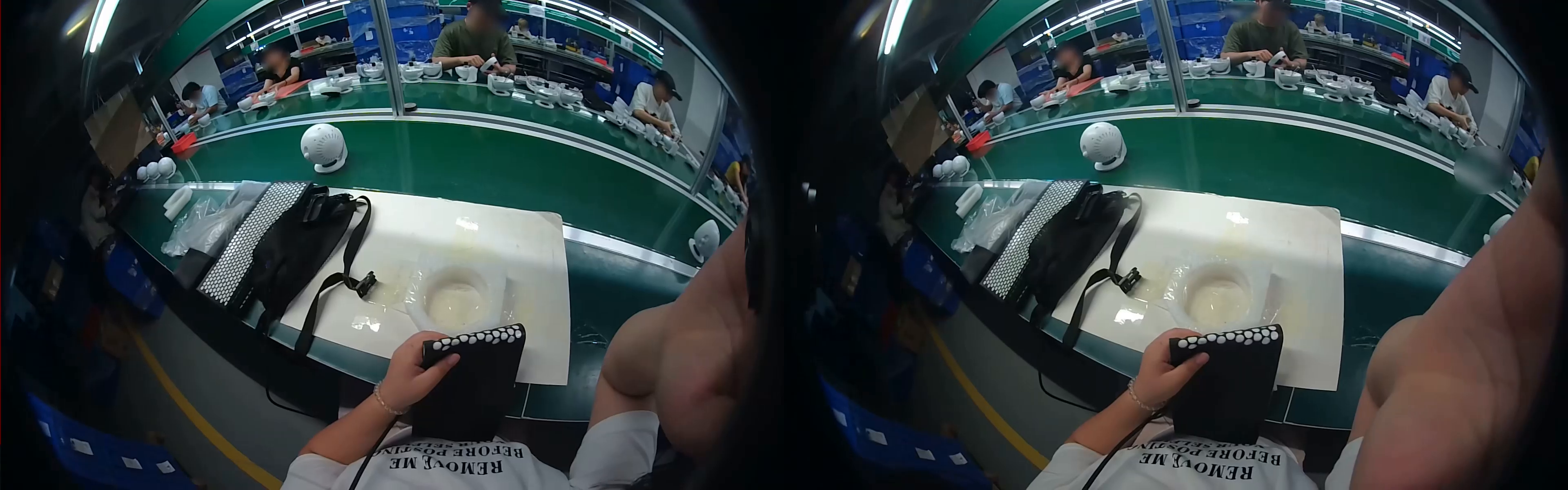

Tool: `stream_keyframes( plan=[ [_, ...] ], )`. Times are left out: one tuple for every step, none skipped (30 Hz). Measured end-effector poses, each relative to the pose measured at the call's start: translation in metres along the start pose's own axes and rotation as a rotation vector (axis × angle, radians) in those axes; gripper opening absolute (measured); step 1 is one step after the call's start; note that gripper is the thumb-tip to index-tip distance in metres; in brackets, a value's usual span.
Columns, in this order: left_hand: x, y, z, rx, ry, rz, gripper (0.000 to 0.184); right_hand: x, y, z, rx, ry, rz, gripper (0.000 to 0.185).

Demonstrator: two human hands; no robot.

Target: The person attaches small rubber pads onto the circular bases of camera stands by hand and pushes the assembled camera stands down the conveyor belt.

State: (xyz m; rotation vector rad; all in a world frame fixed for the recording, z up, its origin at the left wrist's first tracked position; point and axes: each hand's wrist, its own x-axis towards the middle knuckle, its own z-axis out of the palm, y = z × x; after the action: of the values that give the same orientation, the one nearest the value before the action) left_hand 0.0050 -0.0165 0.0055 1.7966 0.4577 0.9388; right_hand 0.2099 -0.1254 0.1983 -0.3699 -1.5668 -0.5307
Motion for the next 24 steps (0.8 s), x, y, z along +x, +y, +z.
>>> stream_keyframes(
  plan=[
    [-0.001, 0.0, 0.0, -0.006, -0.004, -0.005, 0.024, -0.002, 0.0, -0.005, -0.016, -0.003, 0.002, 0.041],
    [-0.002, -0.002, 0.0, -0.019, -0.009, -0.03, 0.024, -0.002, 0.0, -0.005, -0.032, -0.007, 0.0, 0.041],
    [-0.001, -0.003, 0.0, -0.029, -0.016, -0.053, 0.024, 0.002, -0.001, -0.003, -0.05, -0.009, -0.004, 0.04],
    [-0.002, -0.003, 0.0, -0.033, -0.019, -0.053, 0.024, 0.002, 0.004, 0.006, -0.065, -0.011, -0.008, 0.04],
    [-0.001, -0.003, 0.0, -0.046, -0.021, -0.053, 0.023, 0.001, 0.003, 0.003, -0.08, -0.013, -0.013, 0.04],
    [-0.001, -0.003, 0.001, -0.058, -0.022, -0.054, 0.023, 0.0, 0.003, 0.001, -0.095, -0.014, -0.017, 0.04],
    [-0.002, -0.004, 0.001, -0.06, -0.024, -0.055, 0.023, 0.001, 0.003, 0.002, -0.108, -0.014, -0.02, 0.039],
    [-0.002, -0.005, 0.0, -0.065, -0.025, -0.059, 0.023, 0.001, 0.004, 0.003, -0.121, -0.013, -0.022, 0.039],
    [-0.002, -0.006, 0.001, -0.07, -0.024, -0.062, 0.023, 0.002, 0.005, 0.003, -0.133, -0.013, -0.024, 0.039],
    [-0.002, -0.005, 0.001, -0.072, -0.025, -0.064, 0.023, 0.002, 0.005, 0.004, -0.145, -0.013, -0.026, 0.039],
    [-0.002, -0.004, 0.001, -0.065, -0.031, -0.054, 0.023, 0.002, 0.005, 0.005, -0.155, -0.014, -0.03, 0.038],
    [-0.002, -0.003, 0.0, -0.057, -0.038, -0.043, 0.023, 0.002, 0.005, 0.007, -0.166, -0.014, -0.034, 0.038],
    [-0.002, -0.003, 0.0, -0.057, -0.038, -0.044, 0.023, 0.003, 0.005, 0.008, -0.177, -0.012, -0.037, 0.038],
    [-0.002, -0.003, 0.0, -0.045, -0.038, -0.039, 0.023, 0.002, 0.004, 0.007, -0.19, -0.011, -0.042, 0.038],
    [-0.001, -0.003, 0.0, -0.032, -0.038, -0.033, 0.023, -0.001, 0.0, 0.002, -0.203, -0.009, -0.046, 0.038],
    [-0.001, -0.003, 0.0, -0.03, -0.041, -0.033, 0.023, -0.001, 0.001, 0.002, -0.217, -0.006, -0.05, 0.037],
    [0.0, -0.002, 0.001, -0.028, -0.037, -0.025, 0.023, 0.001, 0.003, 0.005, -0.231, -0.003, -0.053, 0.037],
    [-0.001, -0.001, 0.0, -0.024, -0.035, -0.021, 0.022, 0.002, 0.004, 0.007, -0.246, 0.002, -0.052, 0.037],
    [-0.001, -0.001, 0.0, -0.018, -0.044, -0.031, 0.022, 0.003, 0.004, 0.011, -0.262, 0.011, -0.045, 0.037],
    [-0.001, 0.0, 0.001, 0.012, -0.02, -0.012, 0.022, 0.006, 0.006, 0.019, -0.285, 0.02, -0.034, 0.037],
    [0.0, 0.0, 0.001, 0.04, 0.006, 0.016, 0.022, 0.009, 0.008, 0.029, -0.307, 0.027, -0.031, 0.036],
    [0.001, -0.001, 0.003, 0.035, 0.008, 0.022, 0.022, 0.006, 0.003, 0.031, -0.319, 0.022, -0.042, 0.036],
    [0.001, 0.0, 0.002, 0.015, 0.0, 0.014, 0.023, 0.009, 0.004, 0.039, -0.33, 0.019, -0.054, 0.036],
    [0.0, 0.0, 0.001, -0.006, -0.009, 0.002, 0.023, 0.009, 0.002, 0.045, -0.34, 0.015, -0.063, 0.036]
  ],
)
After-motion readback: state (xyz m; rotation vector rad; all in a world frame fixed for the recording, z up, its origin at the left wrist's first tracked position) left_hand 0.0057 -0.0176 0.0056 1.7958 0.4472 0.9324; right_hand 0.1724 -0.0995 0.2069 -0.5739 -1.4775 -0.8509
